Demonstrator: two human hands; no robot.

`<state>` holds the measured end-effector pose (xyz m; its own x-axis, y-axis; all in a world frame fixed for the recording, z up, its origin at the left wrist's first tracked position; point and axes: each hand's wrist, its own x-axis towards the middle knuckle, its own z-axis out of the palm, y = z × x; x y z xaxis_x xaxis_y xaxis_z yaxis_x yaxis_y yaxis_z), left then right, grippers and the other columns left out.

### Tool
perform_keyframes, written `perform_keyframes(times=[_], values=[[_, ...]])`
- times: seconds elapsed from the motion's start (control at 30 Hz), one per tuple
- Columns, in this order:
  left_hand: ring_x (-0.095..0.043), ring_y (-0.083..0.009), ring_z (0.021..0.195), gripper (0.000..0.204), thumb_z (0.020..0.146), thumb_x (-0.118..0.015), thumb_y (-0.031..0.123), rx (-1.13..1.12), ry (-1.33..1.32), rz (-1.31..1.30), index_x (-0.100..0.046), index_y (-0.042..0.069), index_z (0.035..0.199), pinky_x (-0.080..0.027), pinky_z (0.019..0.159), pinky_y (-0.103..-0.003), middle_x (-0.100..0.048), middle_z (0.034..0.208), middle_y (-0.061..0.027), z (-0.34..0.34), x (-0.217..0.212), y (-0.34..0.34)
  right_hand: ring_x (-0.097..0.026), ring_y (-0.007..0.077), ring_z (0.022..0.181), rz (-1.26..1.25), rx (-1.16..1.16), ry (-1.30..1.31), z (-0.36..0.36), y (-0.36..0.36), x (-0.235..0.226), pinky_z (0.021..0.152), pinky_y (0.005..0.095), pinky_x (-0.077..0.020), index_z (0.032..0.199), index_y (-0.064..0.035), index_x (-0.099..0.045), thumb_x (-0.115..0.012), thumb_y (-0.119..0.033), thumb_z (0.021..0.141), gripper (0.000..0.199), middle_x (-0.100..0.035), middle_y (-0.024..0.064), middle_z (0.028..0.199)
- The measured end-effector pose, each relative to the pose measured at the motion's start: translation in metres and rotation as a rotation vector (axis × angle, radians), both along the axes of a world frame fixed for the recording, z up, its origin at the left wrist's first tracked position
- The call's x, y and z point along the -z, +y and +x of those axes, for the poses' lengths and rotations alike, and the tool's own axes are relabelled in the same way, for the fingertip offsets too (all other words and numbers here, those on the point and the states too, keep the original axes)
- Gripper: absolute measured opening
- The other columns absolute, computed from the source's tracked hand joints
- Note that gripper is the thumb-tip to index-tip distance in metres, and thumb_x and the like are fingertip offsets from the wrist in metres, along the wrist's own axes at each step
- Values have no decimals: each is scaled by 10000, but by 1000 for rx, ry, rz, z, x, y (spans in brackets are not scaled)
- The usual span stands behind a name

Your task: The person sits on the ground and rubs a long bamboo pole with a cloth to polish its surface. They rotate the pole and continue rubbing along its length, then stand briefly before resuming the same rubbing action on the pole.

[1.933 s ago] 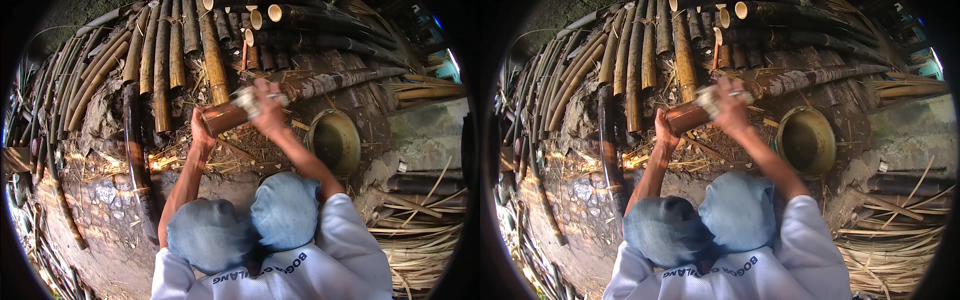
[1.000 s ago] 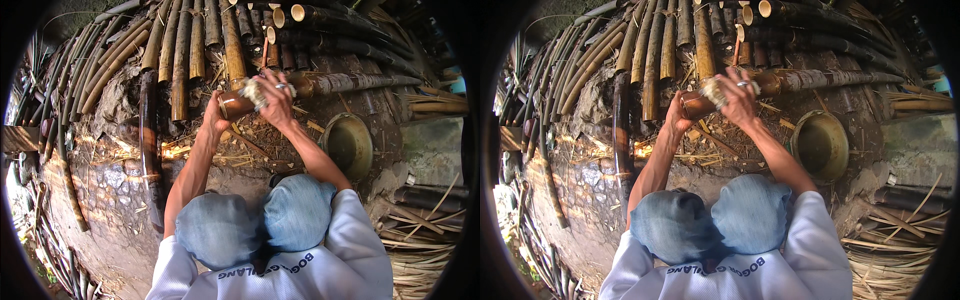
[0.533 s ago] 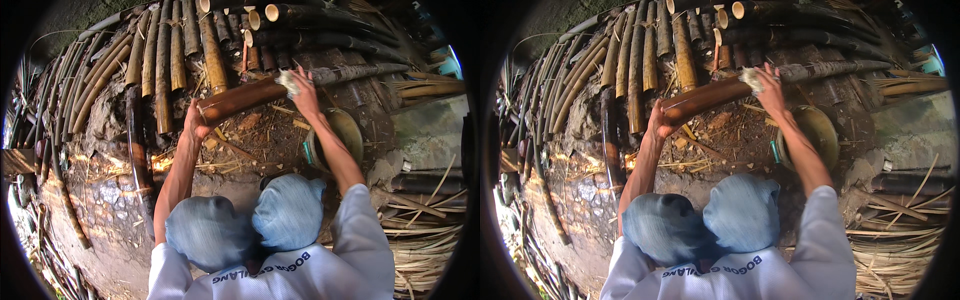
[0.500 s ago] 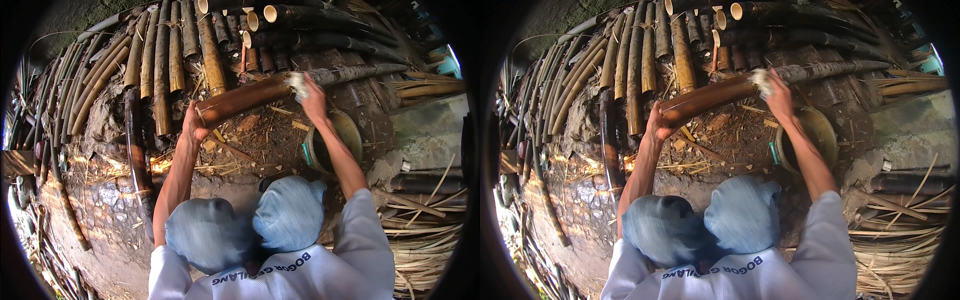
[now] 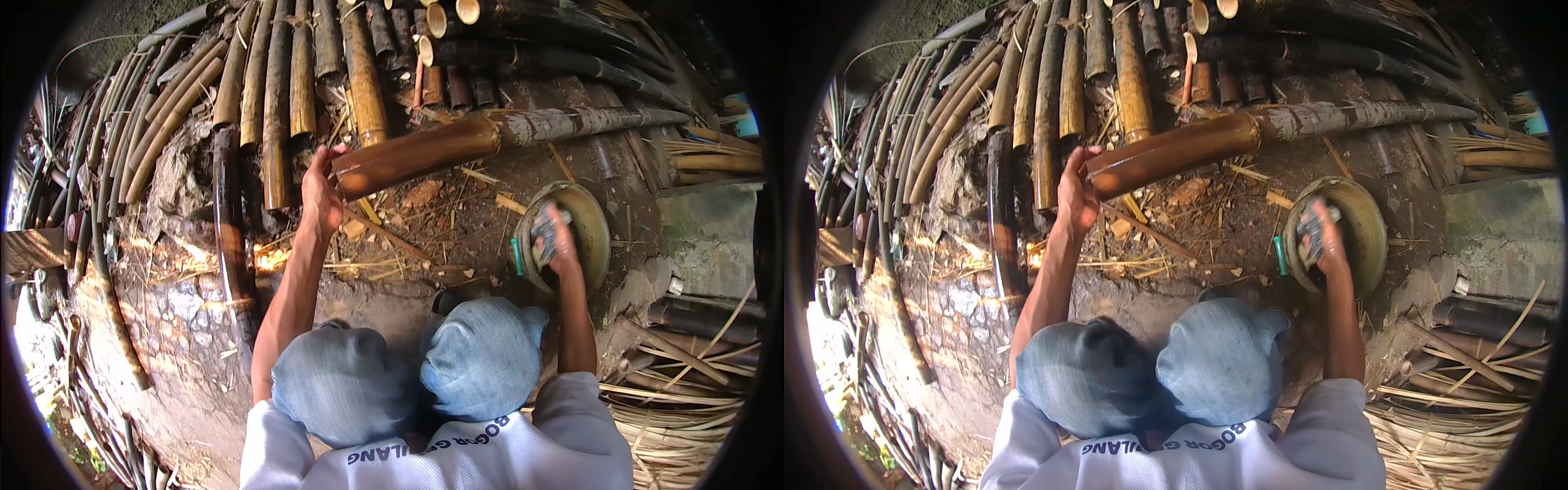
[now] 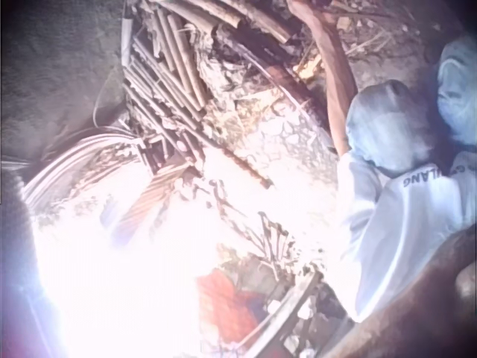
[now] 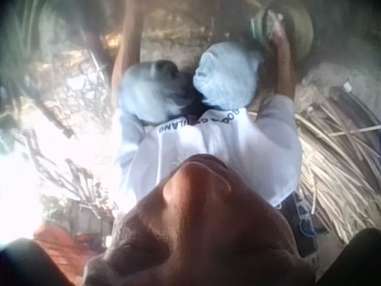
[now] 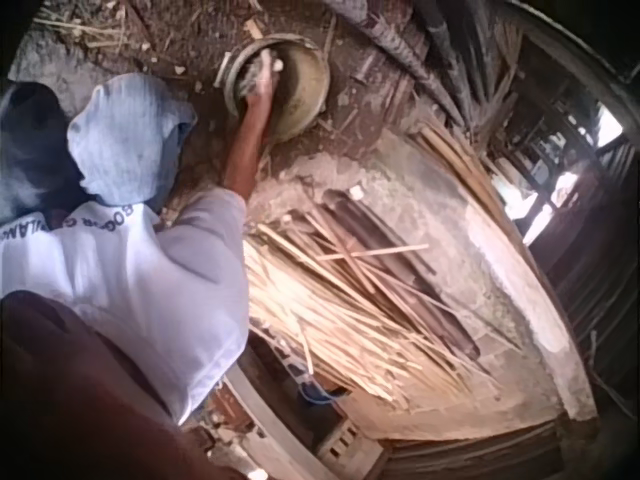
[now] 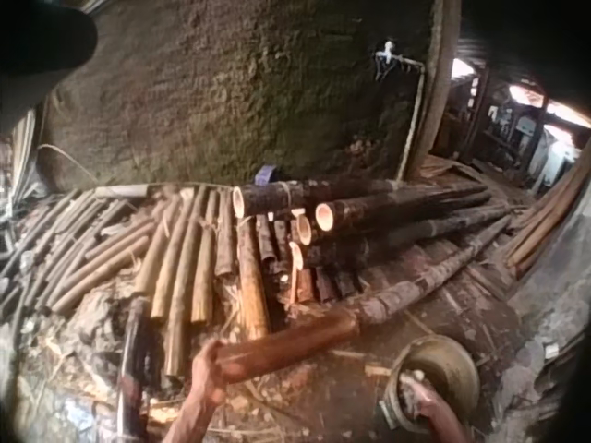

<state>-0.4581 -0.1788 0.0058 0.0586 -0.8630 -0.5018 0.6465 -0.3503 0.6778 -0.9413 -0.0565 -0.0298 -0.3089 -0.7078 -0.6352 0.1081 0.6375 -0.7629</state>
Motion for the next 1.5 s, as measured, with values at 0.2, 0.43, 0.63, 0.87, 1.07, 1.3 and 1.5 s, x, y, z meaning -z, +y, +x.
perform_keyframes(times=[0.2, 0.43, 0.63, 0.87, 1.07, 1.3, 1.5], values=[[-584, -341, 1199, 591, 1015, -416, 587, 83, 120, 14, -649, 70, 1178, -411, 1073, -547, -636, 1244, -127, 3, -7, 0, -680, 178, 780, -748, -226, 612, 207, -98, -62, 674, 318, -574, 1211, -76, -672, -550, -579, 1002, 558, -717, 85, 957], [-623, -219, 1117, 564, 987, -524, 594, 211, -154, -66, -670, 60, 1093, -490, 981, -421, -677, 1186, -97, 9, -31, 5, -447, 245, 1431, -1136, -583, 1185, 268, -129, -38, 1256, 598, -99, 1239, -185, -685, -775, -255, 865, 391, -680, 35, 1322], [-454, -415, 1394, 1188, 692, -743, 771, 1042, -1916, -305, -359, 31, 1539, -292, 1191, -570, -450, 1503, -290, -21, -66, -18, -300, 449, 1483, -596, -355, 1085, 64, -203, -34, 1233, 619, -80, 1405, -109, -590, -444, -536, 1040, 581, -674, 177, 1285], [-490, -410, 1351, 1111, 738, -809, 609, 1218, -1890, -394, -280, 112, 1579, -371, 1117, -609, -487, 1474, -236, -51, -62, -45, -445, 312, 1430, -961, -435, 1140, 243, -165, -11, 1236, 631, -129, 1142, -149, -734, -852, -199, 750, 412, -726, 51, 1214], [-704, -367, 1000, 831, 647, -883, 416, 1038, -1919, -536, -516, 145, 1341, -571, 843, -487, -677, 1166, -151, 47, -90, 34, -455, 389, 1398, -656, -436, 1227, 156, -129, -71, 1202, 592, -242, 1307, -179, -630, -681, -208, 915, 396, -609, 144, 1388], [-653, -359, 990, 880, 565, -911, 252, 615, -2113, -641, -529, 152, 1352, -518, 828, -480, -608, 1152, -99, 226, -93, 89, -622, 311, 1208, -785, -632, 1038, 266, -153, -46, 1137, 543, -382, 1379, -81, -563, -751, -333, 871, 597, -692, 182, 1212], [-599, -358, 1104, 896, 557, -875, 108, 576, -2266, -279, -536, 156, 1385, -525, 913, -468, -603, 1204, -125, 362, -105, 133, -403, 207, 1454, -1340, -983, 843, 422, -120, -15, 1253, 549, -211, 1377, -211, -609, -808, -276, 806, 609, -540, 28, 1496]])
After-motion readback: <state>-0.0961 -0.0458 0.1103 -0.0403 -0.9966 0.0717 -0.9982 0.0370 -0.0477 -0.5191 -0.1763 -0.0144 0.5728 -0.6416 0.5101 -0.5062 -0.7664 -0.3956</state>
